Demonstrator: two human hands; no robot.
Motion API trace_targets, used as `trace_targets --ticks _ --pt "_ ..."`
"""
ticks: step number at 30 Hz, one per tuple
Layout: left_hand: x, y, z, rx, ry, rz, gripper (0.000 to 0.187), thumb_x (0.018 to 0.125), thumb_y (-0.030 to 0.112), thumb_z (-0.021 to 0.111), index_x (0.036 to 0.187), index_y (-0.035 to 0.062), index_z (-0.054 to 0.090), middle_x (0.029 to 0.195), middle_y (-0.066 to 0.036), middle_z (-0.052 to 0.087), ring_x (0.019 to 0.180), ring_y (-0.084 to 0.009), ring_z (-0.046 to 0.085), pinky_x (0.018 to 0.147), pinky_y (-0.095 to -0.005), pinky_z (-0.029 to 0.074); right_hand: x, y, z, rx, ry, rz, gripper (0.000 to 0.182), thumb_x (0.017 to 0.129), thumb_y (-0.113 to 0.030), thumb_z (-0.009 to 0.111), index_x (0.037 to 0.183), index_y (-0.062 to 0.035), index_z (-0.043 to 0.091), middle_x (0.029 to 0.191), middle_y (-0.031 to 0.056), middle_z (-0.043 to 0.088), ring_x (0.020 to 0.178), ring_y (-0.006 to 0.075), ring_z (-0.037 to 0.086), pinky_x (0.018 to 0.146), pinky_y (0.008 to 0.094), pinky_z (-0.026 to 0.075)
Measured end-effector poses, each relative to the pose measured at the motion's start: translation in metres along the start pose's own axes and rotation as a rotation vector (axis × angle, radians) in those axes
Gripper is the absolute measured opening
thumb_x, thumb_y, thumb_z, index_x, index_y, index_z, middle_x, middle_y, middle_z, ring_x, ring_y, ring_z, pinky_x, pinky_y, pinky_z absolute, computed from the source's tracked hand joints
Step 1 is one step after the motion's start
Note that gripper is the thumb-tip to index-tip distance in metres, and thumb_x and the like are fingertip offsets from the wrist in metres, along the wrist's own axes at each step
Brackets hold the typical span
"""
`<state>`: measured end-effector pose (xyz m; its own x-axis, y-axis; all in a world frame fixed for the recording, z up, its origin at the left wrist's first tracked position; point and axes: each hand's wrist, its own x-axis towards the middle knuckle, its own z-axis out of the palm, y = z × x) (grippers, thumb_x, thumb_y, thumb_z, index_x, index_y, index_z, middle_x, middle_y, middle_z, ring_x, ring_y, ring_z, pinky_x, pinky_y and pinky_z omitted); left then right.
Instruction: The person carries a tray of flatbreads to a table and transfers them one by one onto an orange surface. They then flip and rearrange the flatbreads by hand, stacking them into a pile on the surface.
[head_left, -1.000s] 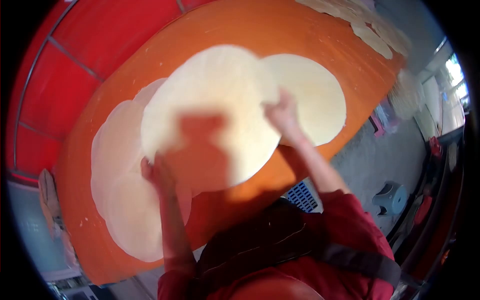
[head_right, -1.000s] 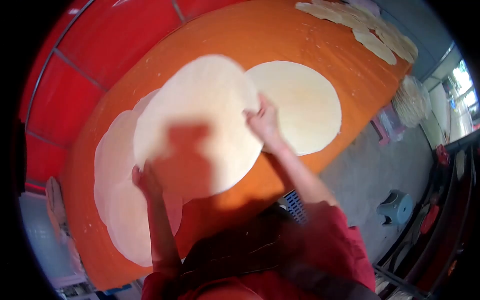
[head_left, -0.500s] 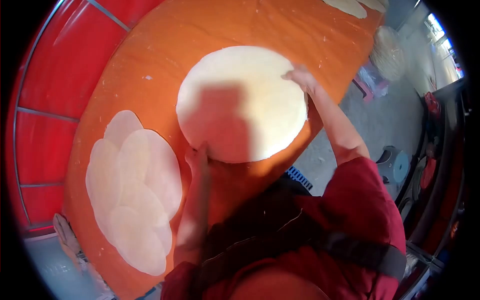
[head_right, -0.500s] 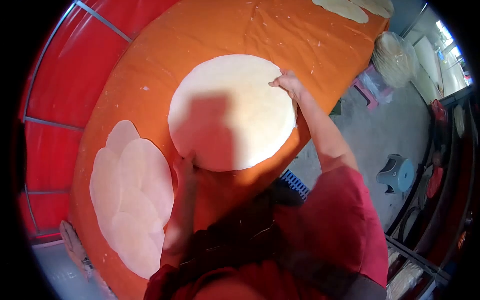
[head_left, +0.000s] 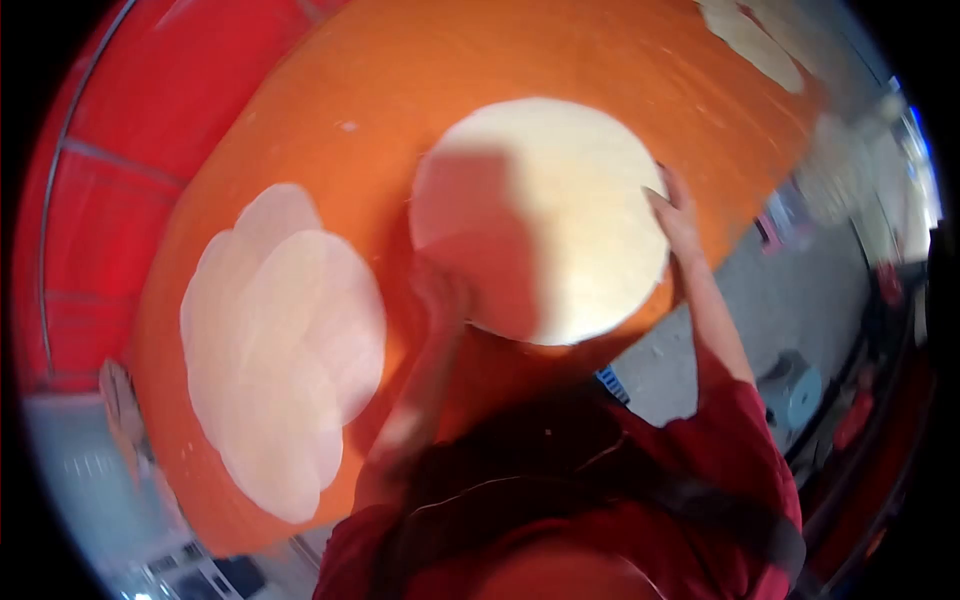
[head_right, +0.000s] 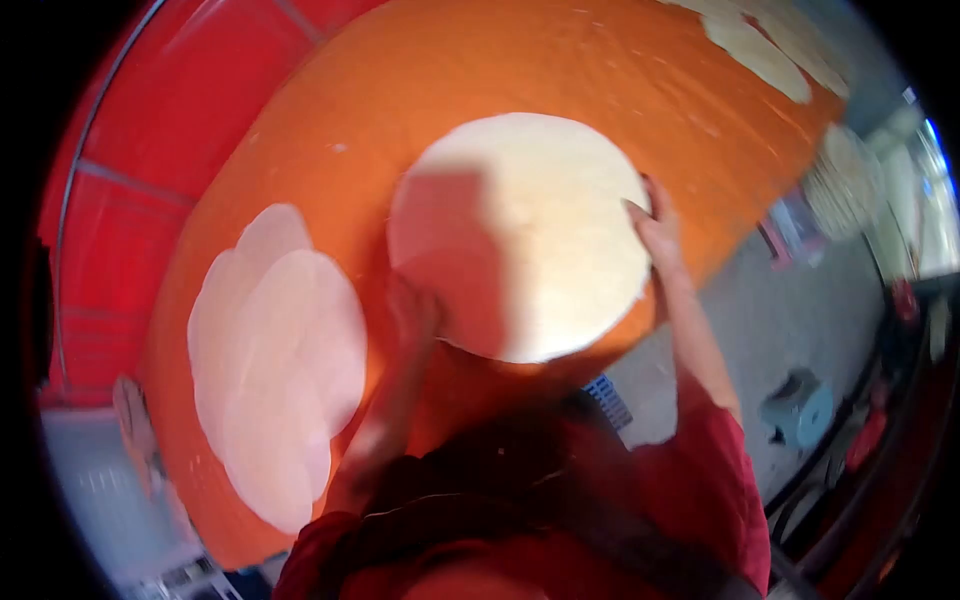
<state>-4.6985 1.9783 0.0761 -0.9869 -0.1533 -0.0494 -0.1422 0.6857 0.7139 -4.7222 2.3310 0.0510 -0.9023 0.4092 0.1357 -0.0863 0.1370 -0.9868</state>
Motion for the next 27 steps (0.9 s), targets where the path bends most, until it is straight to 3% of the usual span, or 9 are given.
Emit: trace_targets --ticks 3,10,12,14,18,20,22,25,27 --pt "0.001 -0.018 0.019 0.168 0.065 -0.068 0.067 0.076 0.021 0.044 0.129 -0.0041 0.012 0.133 -0.022 0.017 0.122 -0.0359 0.015 0.099 -0.0458 0.012 0.006 0.004 -0.002 0.258 -0.107 0.011 0.053 0.075 0.002 0.052 0.123 0.0034 0.029 0.121 0.0139 0.042 0.110 0.0207 0.041 0.093 0.0290 0.032" --pt "-0.010 0.021 -0.040 -0.839 0.121 -0.093 0.055 0.065 -0.005 0.040 0.119 0.0005 0.034 0.112 -0.017 0.041 0.106 -0.0295 0.039 0.088 -0.0349 0.033 -0.004 -0.035 0.011 0.263 -0.080 0.152 0.045 0.077 0.003 0.045 0.121 0.0037 0.033 0.118 0.0124 0.043 0.105 0.0191 0.044 0.088 0.0277 0.036" --pt "0.013 -0.023 0.025 -0.569 0.330 0.031 0.053 0.064 -0.005 0.038 0.117 0.0001 0.035 0.102 -0.011 0.048 0.092 -0.0217 0.049 0.078 -0.0301 0.039 -0.002 -0.033 0.013 0.196 -0.102 0.120 0.043 0.078 0.002 0.045 0.119 0.0037 0.035 0.118 0.0112 0.043 0.103 0.0171 0.045 0.085 0.0265 0.038" --pt "0.007 -0.002 0.001 -0.558 0.224 0.011 0.050 0.062 -0.005 0.040 0.112 -0.0009 0.039 0.104 -0.016 0.047 0.094 -0.0277 0.048 0.080 -0.0338 0.039 -0.004 -0.035 0.013 0.155 -0.137 0.093 0.041 0.078 0.001 0.046 0.118 0.0036 0.037 0.116 0.0098 0.045 0.100 0.0152 0.046 0.082 0.0250 0.040" --pt "0.012 -0.036 -0.019 -0.458 0.079 -0.201 0.048 0.066 0.003 0.050 0.112 0.0024 0.037 0.089 -0.009 0.046 0.080 -0.0179 0.048 0.070 -0.0299 0.040 0.041 -0.002 -0.028 -0.019 -0.429 0.077 0.034 0.077 0.001 0.048 0.111 0.0021 0.045 0.105 0.0083 0.053 0.091 0.0148 0.050 0.079 0.0253 0.041" --pt "-0.011 -0.060 -0.049 -0.510 0.467 0.015 0.045 0.068 0.005 0.054 0.110 0.0041 0.039 0.088 -0.006 0.045 0.078 -0.0164 0.046 0.069 -0.0304 0.040 0.081 -0.002 -0.062 -0.460 -0.496 -0.194 0.031 0.078 -0.005 0.049 0.107 0.0036 0.048 0.101 0.0086 0.054 0.090 0.0164 0.050 0.079 0.0291 0.041" --pt "-0.032 -0.111 -0.085 -0.479 0.749 0.109 0.036 0.073 0.009 0.052 0.108 0.0045 0.042 0.088 -0.007 0.047 0.078 -0.0178 0.047 0.067 -0.0303 0.041 0.177 0.061 -0.111 0.460 -0.368 0.004 0.031 0.079 -0.011 0.047 0.106 0.0046 0.047 0.097 0.0095 0.054 0.091 0.0173 0.049 0.080 0.0321 0.039" --pt "-0.104 -0.178 -0.188 -1.228 0.990 -0.059 0.020 0.084 0.018 0.048 0.098 0.0039 0.051 0.080 -0.008 0.048 0.071 -0.0230 0.047 0.059 -0.0291 0.040 0.104 -0.056 -0.005 -0.283 -0.208 -0.205 0.031 0.079 -0.009 0.047 0.108 0.0037 0.046 0.095 0.0105 0.055 0.089 0.0181 0.051 0.078 0.0308 0.041" --pt "-0.156 -0.266 -0.244 0.063 1.261 -0.253 0.044 0.065 0.011 0.062 0.103 -0.0008 0.045 0.082 -0.005 0.045 0.073 -0.0132 0.042 0.065 -0.0250 0.039 0.055 -0.099 0.076 -0.483 -0.361 -0.218 0.032 0.079 -0.007 0.047 0.109 0.0030 0.046 0.093 0.0112 0.056 0.087 0.0187 0.052 0.077 0.0300 0.043"
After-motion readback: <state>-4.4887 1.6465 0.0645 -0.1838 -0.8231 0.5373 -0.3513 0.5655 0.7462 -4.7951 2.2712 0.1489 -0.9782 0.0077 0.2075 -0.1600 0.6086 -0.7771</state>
